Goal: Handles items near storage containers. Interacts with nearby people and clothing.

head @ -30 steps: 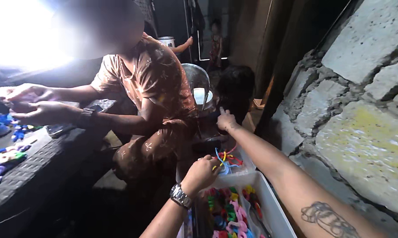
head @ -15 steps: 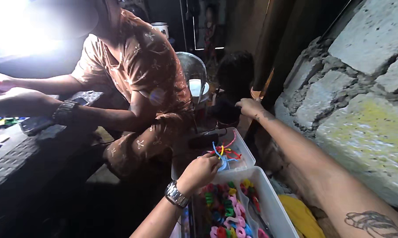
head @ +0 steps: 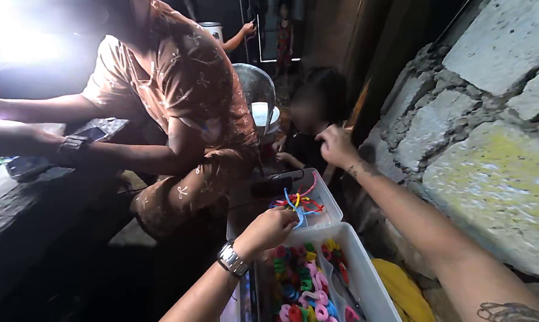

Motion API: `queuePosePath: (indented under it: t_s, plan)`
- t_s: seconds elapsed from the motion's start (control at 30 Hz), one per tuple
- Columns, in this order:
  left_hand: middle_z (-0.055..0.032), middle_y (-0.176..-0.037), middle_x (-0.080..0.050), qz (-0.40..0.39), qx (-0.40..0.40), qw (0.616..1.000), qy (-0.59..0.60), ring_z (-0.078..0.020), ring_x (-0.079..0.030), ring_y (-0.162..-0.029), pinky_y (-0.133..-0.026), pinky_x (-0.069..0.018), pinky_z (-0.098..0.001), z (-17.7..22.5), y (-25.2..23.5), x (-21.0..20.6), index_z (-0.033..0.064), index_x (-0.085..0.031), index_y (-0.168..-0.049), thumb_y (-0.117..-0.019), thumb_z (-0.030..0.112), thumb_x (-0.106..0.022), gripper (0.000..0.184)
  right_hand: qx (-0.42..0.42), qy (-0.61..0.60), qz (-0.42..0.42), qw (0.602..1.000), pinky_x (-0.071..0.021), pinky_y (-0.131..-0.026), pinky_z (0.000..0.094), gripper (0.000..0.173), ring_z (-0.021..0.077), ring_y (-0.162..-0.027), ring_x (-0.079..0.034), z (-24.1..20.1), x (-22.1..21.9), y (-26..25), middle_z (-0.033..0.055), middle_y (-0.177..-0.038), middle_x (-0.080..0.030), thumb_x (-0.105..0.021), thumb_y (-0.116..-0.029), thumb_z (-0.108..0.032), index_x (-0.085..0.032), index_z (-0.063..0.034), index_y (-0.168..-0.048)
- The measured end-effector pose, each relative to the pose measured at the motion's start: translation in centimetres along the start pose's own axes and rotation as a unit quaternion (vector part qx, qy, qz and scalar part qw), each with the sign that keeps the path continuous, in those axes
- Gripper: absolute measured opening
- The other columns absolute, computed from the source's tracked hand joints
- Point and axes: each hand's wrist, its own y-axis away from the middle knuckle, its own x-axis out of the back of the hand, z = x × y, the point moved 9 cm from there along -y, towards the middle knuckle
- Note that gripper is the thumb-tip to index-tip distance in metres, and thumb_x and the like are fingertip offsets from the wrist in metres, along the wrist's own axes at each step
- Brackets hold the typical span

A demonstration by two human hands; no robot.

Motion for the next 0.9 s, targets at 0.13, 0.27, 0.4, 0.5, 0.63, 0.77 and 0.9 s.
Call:
queuePosePath:
  t_s: [0.13, 0.27, 0.4, 0.5, 0.63, 0.77, 0.9]
  plan:
    - [-0.0178, -0.118, -0.068, -0.009, -0.032, 0.999, -0.016, -0.0281, -0.066, -0.109, -0.099, -0.0509, -0.0455, 0.6, -0.2, 0.1, 0.0026, -0.069, -0.122, -0.1067, 0.014, -0.048, 0.028, 0.046, -0.011, -0.179, 0.983, -0.0512, -0.096, 0.0587, 0.024, 0.0392, -0.113, -0.064, -2.8, -7.6, -0.7, 0.0217, -0.121, -0.066, -0.057, -0.0975, -0.003, -0.073, -0.0011, -0.115]
    - [-0.0185, -0.123, -0.066, -0.056, -0.055, 0.995, -0.053, -0.0307, -0.066, -0.111, -0.100, -0.0511, -0.0496, 1.1, -1.1, 0.2, 0.0038, -0.067, -0.126, -0.1051, 0.012, -0.051, 0.028, -0.028, 0.034, -0.108, 0.993, -0.0531, -0.093, 0.0609, 0.041, 0.0449, -0.120, -0.060, -2.8, -8.8, -3.2, 0.0247, -0.141, -0.053, -0.068, -0.0968, -0.017, -0.061, 0.0016, -0.133]
    - [-0.0196, -0.125, -0.066, -0.063, -0.069, 0.996, -0.015, -0.0299, -0.065, -0.114, -0.102, -0.0492, -0.0481, 1.0, -1.9, -0.7, 0.0013, -0.066, -0.127, -0.1071, 0.014, -0.046, 0.031, -0.098, 0.055, -0.113, 0.987, -0.0529, -0.090, 0.0632, 0.047, 0.0445, -0.115, -0.065, -1.0, -10.2, -5.5, 0.0253, -0.130, -0.063, -0.052, -0.1067, -0.023, -0.047, -0.0045, -0.149]
    - [-0.0197, -0.122, -0.067, -0.053, -0.049, 0.997, 0.013, -0.0299, -0.064, -0.115, -0.103, -0.0474, -0.0488, 0.3, -1.6, -0.9, 0.0004, -0.067, -0.126, -0.1098, 0.020, -0.040, 0.036, -0.086, 0.071, -0.112, 0.987, -0.0539, -0.087, 0.0626, 0.033, 0.0455, -0.114, -0.064, -3.0, -10.2, -5.9, 0.0260, -0.129, -0.061, -0.048, -0.1059, -0.010, -0.051, -0.0005, -0.137]
    - [-0.0206, -0.123, -0.066, -0.051, -0.030, 0.998, 0.015, -0.0313, -0.063, -0.117, -0.103, -0.0473, -0.0506, 0.0, -1.3, -1.0, 0.0013, -0.067, -0.127, -0.1098, 0.023, -0.041, 0.038, 0.047, 0.117, -0.104, 0.987, -0.0559, -0.082, 0.0586, 0.025, 0.0472, -0.102, -0.067, -5.3, -10.7, -4.7, 0.0283, -0.125, -0.059, -0.049, -0.1013, 0.005, -0.060, 0.0074, -0.124]
    - [-0.0202, -0.122, -0.066, -0.053, -0.043, 0.998, 0.009, -0.0310, -0.064, -0.115, -0.102, -0.0477, -0.0512, 0.4, -1.5, -1.1, 0.0012, -0.067, -0.127, -0.1098, 0.022, -0.041, 0.037, 0.156, 0.093, -0.072, 0.981, -0.0575, -0.076, 0.0587, 0.027, 0.0451, -0.093, -0.069, -5.3, -11.1, -3.2, 0.0254, -0.119, -0.065, -0.054, -0.0963, 0.009, -0.066, 0.0036, -0.120]
    - [-0.0197, -0.117, -0.068, -0.036, -0.065, 0.997, 0.005, -0.0296, -0.066, -0.109, -0.099, -0.0500, -0.0479, 0.8, -1.6, -0.7, 0.0000, -0.068, -0.123, -0.1082, 0.019, -0.045, 0.033, 0.192, 0.011, -0.178, 0.965, -0.0520, -0.097, 0.0560, 0.029, 0.0408, -0.112, -0.065, -5.0, -13.6, -3.0, 0.0232, -0.122, -0.065, -0.055, -0.0949, 0.010, -0.066, 0.0035, -0.121]
